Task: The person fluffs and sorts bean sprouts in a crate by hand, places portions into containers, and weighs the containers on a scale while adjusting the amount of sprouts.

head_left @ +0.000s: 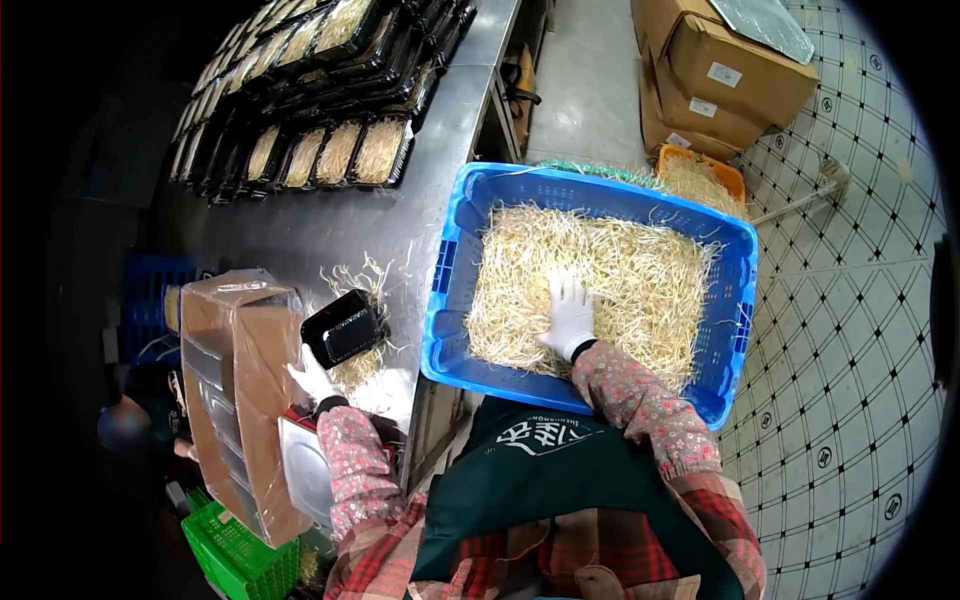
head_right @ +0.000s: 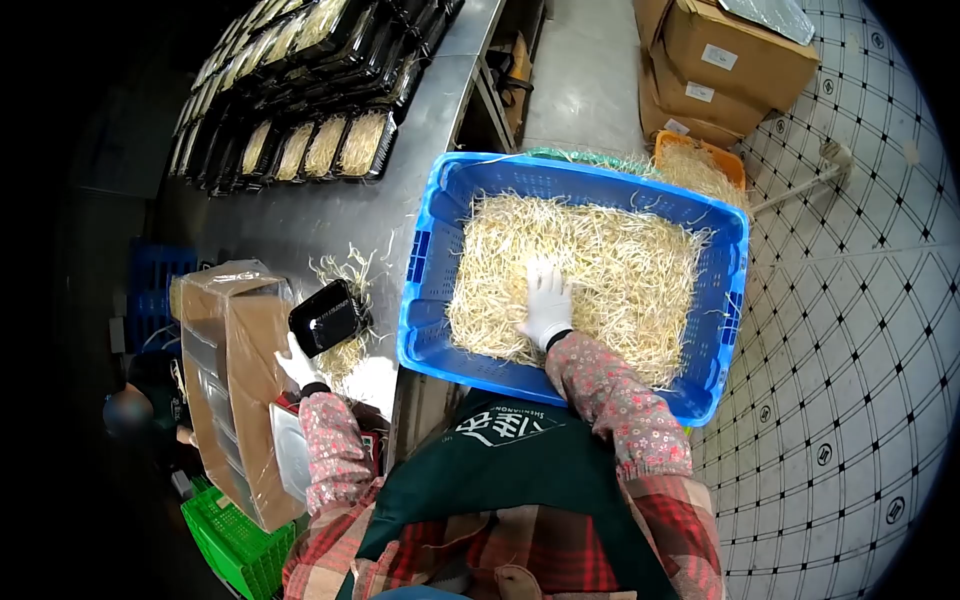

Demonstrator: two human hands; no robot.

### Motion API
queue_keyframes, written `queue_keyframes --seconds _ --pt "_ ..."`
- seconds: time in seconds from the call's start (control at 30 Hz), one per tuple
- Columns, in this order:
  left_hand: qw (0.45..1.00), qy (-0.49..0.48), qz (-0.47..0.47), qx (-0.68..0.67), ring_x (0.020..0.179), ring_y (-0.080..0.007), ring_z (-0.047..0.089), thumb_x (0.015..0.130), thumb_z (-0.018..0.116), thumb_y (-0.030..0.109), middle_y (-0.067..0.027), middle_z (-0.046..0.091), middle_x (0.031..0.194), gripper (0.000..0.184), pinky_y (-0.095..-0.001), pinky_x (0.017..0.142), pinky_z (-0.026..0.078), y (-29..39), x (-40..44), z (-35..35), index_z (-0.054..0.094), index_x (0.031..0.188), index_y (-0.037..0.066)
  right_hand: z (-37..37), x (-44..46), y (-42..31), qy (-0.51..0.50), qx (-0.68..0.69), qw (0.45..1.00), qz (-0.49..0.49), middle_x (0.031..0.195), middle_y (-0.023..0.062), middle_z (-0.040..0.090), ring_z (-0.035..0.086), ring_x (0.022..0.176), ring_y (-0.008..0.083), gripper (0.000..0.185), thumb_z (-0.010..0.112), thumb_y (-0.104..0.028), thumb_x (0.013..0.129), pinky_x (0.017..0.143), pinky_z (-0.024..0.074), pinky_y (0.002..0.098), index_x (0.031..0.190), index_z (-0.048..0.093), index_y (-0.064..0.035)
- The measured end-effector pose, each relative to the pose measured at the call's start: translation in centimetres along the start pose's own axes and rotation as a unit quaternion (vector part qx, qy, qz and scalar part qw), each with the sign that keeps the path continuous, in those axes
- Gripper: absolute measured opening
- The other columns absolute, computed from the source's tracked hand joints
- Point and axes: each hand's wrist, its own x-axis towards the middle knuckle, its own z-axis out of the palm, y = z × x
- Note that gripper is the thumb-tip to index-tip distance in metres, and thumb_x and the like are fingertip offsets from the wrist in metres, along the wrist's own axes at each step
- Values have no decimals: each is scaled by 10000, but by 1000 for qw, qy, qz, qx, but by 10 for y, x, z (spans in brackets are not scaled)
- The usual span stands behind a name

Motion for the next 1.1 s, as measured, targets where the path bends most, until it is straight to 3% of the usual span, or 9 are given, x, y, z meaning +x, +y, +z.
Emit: queue_keyframes --seconds 0.07,0.1,0.2,0.27,0.37,0.43,0.63,0.9,1.1 --pt "996 -41 -34 71 1274 -323 518 873 739 440 -234 497 1440 796 -377 1113 375 -34 31 3 448 1423 -56 8 21 27 -14 97 995 15 1414 200 462 455 1303 360 1161 840 -468 649 1114 332 513 1531 236 -15" --pt "991 -122 -27 -48 1195 -305 567 854 758 442 -197 563 1366 786 -381 1019 469 -60 50 5 469 1412 -30 8 30 40 -32 195 980 33 1381 194 511 496 1278 333 1088 824 -424 677 1093 369 484 1523 276 -16" --pt "977 -108 -150 -111 1059 -309 607 831 795 338 -143 613 1215 627 -439 754 583 -44 30 9 565 1314 11 -10 52 63 -55 67 995 45 1309 176 577 528 1252 312 1042 817 -392 696 1055 406 462 1511 303 4" --pt "980 -75 -154 -102 1033 -311 621 810 802 273 -151 617 1219 594 -433 800 579 -79 45 14 588 1282 -18 -22 53 62 -102 48 993 46 1312 180 574 524 1257 317 1042 820 -394 696 1061 403 459 1512 304 0" --pt "992 -54 -107 50 991 -262 624 834 760 250 -176 657 1151 496 -360 870 537 -48 11 1 639 1188 -76 -8 45 59 67 -55 996 -10 1306 185 576 527 1250 328 1027 827 -402 690 1058 405 461 1500 330 -12" --pt "986 -23 -94 -135 982 -249 617 853 742 252 -173 673 1122 443 -350 885 508 -80 20 10 665 1140 -77 -12 48 60 -109 29 993 25 1317 189 571 527 1253 329 997 832 -402 683 1052 415 452 1473 371 -5" --pt "937 -1 -65 -343 1023 -253 591 908 647 212 -168 652 1146 382 -362 962 459 -31 -31 -16 645 1155 -79 -28 25 75 -13 205 979 -12 1099 196 700 664 1037 355 688 806 -301 631 924 527 415 1256 615 -88" --pt "969 -27 193 -149 1260 -298 490 972 602 208 -189 530 1369 421 -421 1116 347 113 -137 -36 550 1327 -14 -133 15 -14 -48 84 994 -58 1014 245 694 666 990 394 608 813 -361 639 892 528 422 1090 639 7" --pt "869 -53 490 26 1397 -477 310 907 631 223 -218 346 1541 569 -568 1132 278 144 -181 -66 479 1445 120 -158 -15 -178 0 -28 962 -273 876 222 708 703 865 378 388 757 -305 659 779 561 440 907 700 -11"
